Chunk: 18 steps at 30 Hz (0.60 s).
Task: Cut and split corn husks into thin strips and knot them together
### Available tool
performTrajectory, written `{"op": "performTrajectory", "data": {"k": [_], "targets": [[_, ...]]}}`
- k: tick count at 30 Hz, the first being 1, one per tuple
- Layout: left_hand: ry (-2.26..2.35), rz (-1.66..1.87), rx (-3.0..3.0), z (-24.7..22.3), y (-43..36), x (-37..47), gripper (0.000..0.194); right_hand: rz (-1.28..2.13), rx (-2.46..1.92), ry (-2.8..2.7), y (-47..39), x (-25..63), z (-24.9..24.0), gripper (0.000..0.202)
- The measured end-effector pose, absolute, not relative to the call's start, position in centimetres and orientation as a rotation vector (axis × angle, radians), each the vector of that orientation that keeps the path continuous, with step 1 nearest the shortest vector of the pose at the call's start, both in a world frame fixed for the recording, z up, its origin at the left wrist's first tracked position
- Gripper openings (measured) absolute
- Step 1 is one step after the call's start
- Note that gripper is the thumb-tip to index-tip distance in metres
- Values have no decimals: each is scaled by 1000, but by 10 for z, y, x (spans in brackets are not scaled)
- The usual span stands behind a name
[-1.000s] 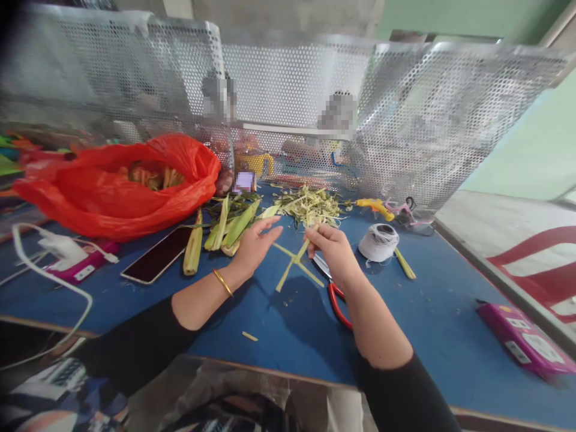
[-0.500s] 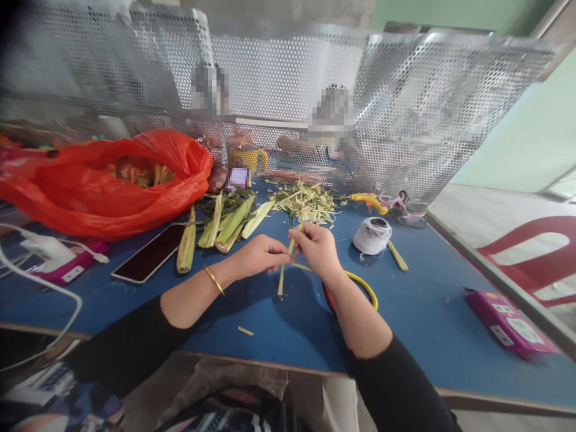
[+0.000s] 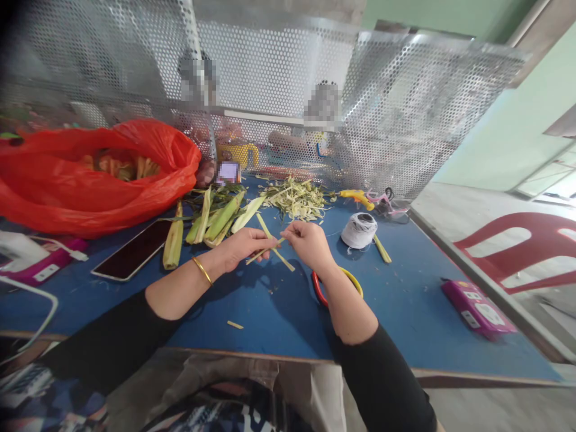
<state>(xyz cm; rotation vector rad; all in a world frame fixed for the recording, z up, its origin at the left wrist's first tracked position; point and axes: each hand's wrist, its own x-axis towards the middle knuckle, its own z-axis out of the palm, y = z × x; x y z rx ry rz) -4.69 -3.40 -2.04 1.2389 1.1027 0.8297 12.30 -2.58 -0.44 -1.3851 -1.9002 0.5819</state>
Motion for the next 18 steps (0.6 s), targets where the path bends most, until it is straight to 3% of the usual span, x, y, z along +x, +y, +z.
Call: {"op": "performTrajectory", "data": {"k": [6, 10, 13, 18], "targets": [[1087, 877, 1049, -19, -34, -45, 15, 135, -1354, -1899, -27, 120, -7, 16], [968, 1017, 880, -21, -31, -45, 8, -169, -1188, -1884, -35, 120, -3, 24], [950, 1141, 816, -23, -28, -44, 16, -43, -1303, -2014, -41, 111, -7, 33], [973, 1195, 747, -24, -30, -39, 18, 305, -1519, -2215, -43, 92, -23, 29]]}}
